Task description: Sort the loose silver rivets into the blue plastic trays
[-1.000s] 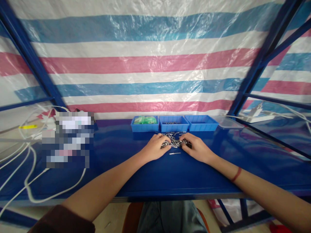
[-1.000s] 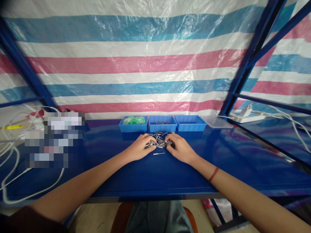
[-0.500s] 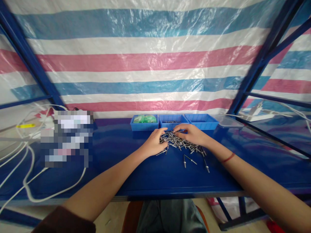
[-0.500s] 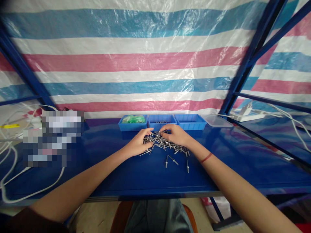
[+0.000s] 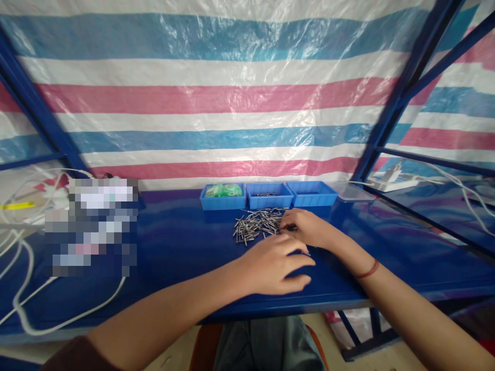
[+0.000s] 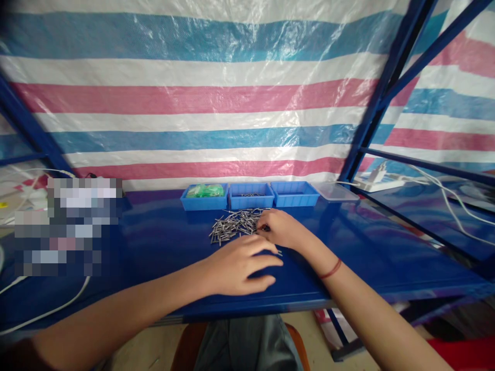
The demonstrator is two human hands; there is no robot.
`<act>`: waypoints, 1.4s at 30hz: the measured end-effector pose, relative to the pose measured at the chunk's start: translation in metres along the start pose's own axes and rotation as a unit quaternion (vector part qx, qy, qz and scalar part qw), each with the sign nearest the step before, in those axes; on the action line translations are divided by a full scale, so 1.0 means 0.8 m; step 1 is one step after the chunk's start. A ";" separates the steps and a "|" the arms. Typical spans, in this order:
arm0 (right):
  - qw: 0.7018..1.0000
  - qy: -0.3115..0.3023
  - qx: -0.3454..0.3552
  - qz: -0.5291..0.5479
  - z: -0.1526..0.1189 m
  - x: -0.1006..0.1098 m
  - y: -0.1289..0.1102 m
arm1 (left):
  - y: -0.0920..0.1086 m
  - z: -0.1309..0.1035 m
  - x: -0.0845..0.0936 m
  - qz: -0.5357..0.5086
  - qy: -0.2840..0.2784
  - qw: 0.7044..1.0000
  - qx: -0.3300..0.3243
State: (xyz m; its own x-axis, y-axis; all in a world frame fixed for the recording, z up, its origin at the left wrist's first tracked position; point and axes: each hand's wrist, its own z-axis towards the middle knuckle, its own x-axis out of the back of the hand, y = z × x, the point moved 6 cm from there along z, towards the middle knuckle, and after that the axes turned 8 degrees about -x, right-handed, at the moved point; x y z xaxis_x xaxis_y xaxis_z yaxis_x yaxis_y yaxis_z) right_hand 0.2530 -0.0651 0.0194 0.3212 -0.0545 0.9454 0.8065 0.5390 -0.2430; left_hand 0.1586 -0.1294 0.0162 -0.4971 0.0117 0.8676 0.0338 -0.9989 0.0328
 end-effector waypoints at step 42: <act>0.933 0.128 -0.042 0.333 0.039 -0.013 -0.001 | -0.121 -0.054 0.035 -0.103 0.293 0.893 0.326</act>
State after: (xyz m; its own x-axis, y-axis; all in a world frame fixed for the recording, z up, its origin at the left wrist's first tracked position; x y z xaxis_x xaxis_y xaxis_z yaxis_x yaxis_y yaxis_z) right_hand 0.2333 -0.0386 0.0166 0.8639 0.0642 0.4995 0.4194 0.4575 -0.7841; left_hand 0.1040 -0.0340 0.0158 -0.9128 -0.0249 0.4078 0.2922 -0.7373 0.6091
